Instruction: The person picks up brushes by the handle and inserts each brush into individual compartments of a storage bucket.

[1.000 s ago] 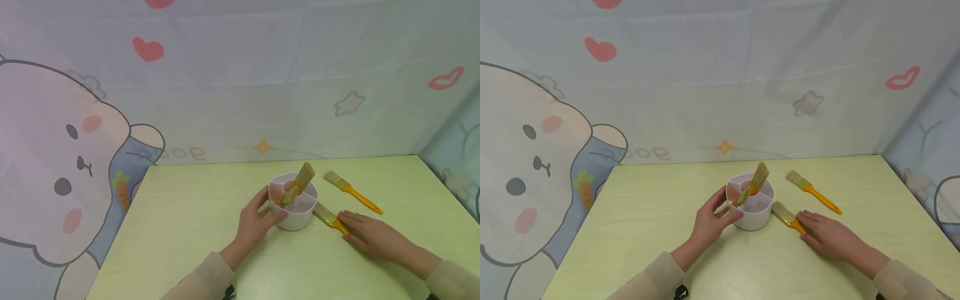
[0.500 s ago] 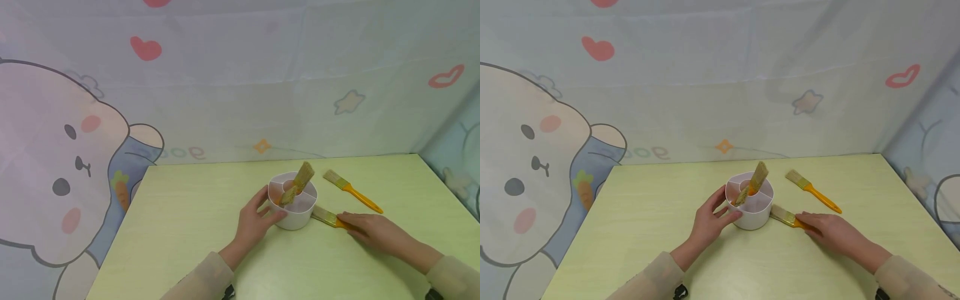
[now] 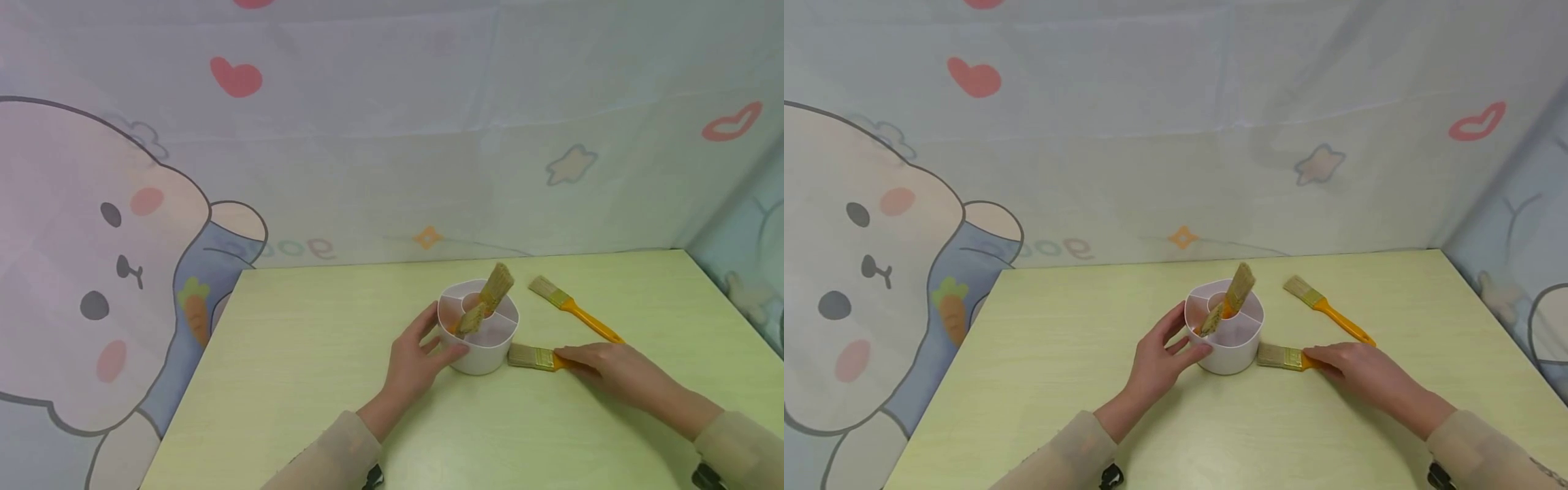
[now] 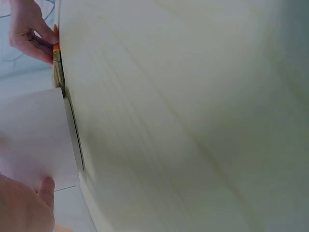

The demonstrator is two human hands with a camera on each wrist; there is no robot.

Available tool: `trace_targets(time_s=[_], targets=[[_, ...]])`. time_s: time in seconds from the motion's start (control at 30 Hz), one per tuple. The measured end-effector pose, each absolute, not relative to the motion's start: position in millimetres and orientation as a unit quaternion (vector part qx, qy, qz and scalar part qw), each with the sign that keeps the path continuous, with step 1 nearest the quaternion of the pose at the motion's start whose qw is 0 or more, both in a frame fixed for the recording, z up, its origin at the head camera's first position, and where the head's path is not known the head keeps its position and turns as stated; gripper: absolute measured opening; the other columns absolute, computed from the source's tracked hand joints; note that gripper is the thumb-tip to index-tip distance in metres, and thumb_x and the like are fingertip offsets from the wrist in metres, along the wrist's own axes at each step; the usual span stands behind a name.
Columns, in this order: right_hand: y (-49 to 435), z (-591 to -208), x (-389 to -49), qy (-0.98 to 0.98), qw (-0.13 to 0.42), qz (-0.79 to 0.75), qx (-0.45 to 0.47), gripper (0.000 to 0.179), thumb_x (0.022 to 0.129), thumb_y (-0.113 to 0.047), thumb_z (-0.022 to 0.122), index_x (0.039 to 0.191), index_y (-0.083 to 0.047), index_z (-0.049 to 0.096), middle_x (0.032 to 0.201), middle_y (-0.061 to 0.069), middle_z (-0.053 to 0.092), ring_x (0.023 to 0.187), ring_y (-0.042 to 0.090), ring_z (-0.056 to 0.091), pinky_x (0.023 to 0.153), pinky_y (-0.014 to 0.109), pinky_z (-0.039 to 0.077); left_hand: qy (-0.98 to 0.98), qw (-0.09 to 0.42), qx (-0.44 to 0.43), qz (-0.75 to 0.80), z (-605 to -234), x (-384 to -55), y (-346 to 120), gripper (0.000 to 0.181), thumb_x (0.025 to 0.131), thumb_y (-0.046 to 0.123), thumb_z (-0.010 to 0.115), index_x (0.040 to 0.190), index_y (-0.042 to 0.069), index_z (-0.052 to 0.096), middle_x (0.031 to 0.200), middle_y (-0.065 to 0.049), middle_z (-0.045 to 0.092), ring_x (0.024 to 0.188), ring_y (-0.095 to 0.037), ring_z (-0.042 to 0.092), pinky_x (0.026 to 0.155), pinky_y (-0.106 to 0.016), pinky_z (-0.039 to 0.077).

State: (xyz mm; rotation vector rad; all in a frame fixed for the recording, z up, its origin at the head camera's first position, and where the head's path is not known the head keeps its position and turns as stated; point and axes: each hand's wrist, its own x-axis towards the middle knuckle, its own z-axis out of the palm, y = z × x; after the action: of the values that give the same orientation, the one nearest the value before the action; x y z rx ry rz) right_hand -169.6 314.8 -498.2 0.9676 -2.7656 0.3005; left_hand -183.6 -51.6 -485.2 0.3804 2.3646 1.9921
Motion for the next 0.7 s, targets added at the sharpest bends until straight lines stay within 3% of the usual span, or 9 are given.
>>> trace_targets(time_s=[0.7], targets=[[314.5,-494.6,-176.0,-0.919,0.139,0.073,0.362,0.030,0.079,-0.005,0.090,0.108,-0.009,0.083,0.095,0.001,0.081,0.086,0.021,0.077,0.071,0.042,0.066,0.750,0.013,0.127,0.649,-484.9,-183.7,-51.9,0.080,0.090,0.019,0.090,0.160,0.019,0.052,0.160,0.003,0.054,0.149,-0.022,0.050,0.114,-0.043,0.053]])
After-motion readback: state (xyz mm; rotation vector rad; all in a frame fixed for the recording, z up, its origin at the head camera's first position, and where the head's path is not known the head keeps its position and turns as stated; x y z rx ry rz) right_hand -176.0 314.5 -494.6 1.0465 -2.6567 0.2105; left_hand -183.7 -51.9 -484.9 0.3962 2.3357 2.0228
